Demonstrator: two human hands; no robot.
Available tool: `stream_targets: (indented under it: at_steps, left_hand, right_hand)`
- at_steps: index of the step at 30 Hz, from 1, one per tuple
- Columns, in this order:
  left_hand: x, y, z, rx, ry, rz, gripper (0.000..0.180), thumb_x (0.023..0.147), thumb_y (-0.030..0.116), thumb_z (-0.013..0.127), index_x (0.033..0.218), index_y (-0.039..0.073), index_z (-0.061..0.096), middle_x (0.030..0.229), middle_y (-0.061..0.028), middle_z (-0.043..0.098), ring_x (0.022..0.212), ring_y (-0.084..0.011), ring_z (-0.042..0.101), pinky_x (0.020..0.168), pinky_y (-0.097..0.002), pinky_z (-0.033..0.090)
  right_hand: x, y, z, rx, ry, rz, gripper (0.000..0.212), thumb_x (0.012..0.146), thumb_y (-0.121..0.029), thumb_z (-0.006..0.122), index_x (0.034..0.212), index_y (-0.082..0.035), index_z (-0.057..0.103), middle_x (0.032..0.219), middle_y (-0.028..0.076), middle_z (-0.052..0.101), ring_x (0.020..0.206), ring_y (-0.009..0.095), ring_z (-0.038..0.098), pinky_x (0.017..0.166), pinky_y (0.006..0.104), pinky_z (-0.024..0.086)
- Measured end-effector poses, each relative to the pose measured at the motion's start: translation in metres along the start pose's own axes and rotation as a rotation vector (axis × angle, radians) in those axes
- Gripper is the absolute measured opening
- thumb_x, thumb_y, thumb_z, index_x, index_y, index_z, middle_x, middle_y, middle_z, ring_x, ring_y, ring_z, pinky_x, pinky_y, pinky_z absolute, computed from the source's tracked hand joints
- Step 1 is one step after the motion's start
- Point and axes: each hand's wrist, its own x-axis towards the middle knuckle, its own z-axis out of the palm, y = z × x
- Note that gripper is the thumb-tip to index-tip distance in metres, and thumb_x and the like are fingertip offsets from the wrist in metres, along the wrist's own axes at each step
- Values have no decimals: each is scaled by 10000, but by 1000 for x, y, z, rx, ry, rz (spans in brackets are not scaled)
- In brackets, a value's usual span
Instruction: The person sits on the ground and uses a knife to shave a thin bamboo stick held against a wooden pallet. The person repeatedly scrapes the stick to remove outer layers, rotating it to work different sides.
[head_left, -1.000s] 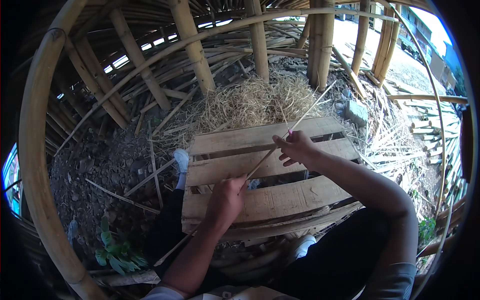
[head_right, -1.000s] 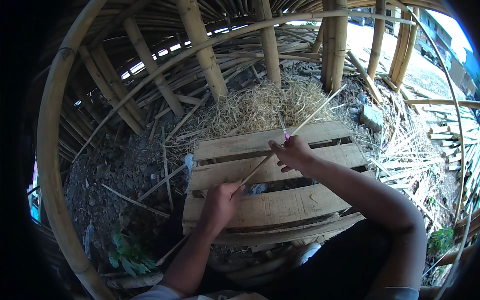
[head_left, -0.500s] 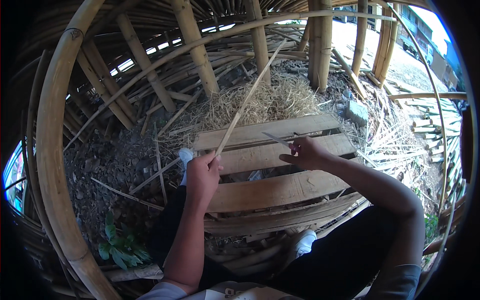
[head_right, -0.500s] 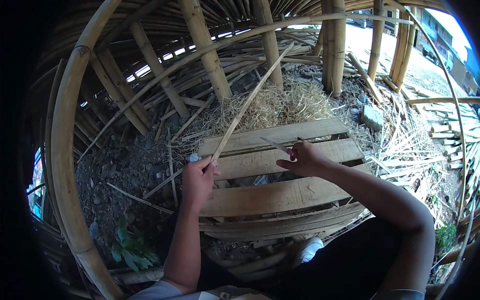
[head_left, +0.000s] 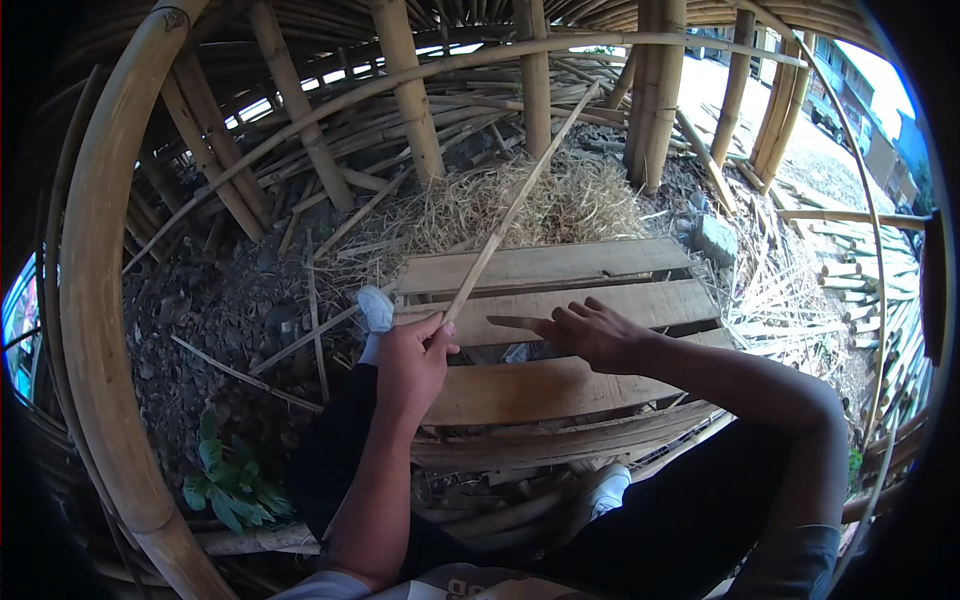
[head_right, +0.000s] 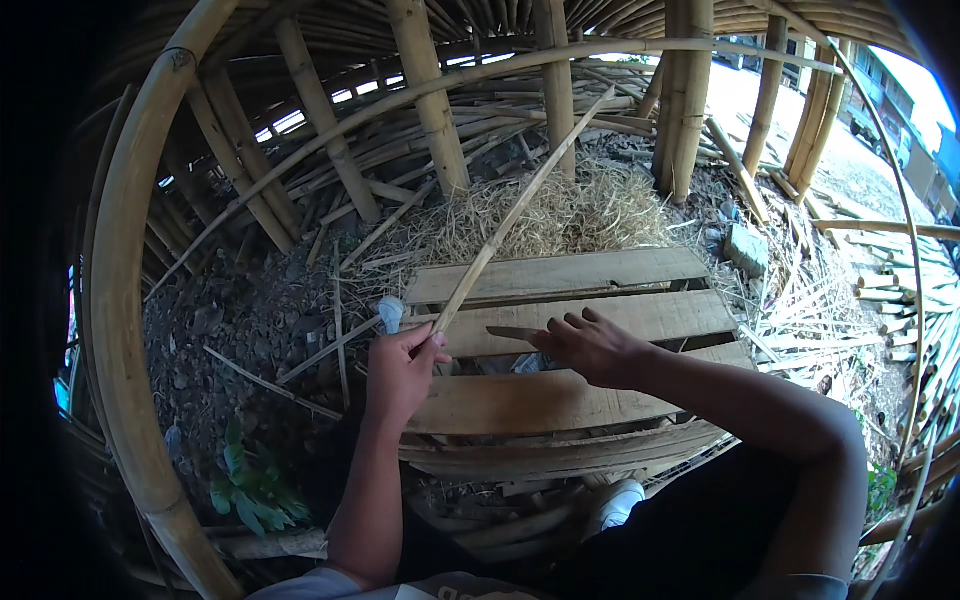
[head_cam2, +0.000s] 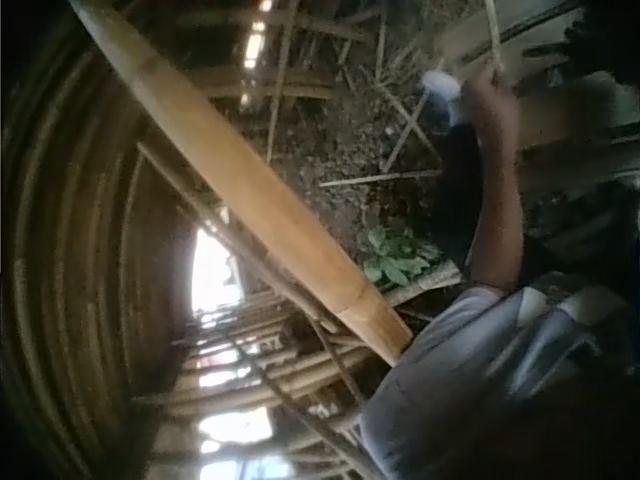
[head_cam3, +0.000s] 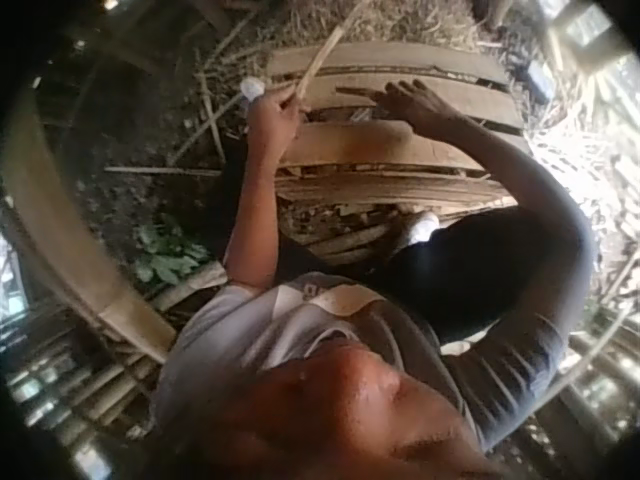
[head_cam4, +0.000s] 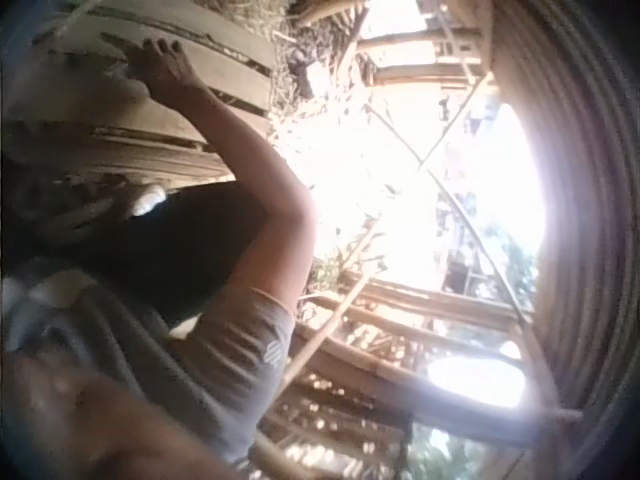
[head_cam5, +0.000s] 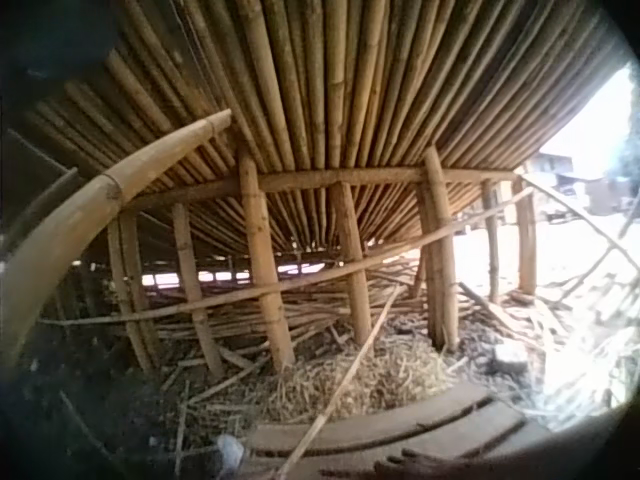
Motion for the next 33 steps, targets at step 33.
stream_targets:
  at_steps: [33]
  left_hand:
    - [-7, 4, -16, -42, -18, -94, 253, 1020, 95, 648, 1240, -9, 717, 836, -118, 754, 775, -119, 755, 642, -260, 541]
  right_hand:
    - [-22, 55, 7, -408, 8, -15, 573, 908, -182, 662, 1463, -120, 534, 1126, 49, 584, 942, 157, 651, 712, 272, 606]
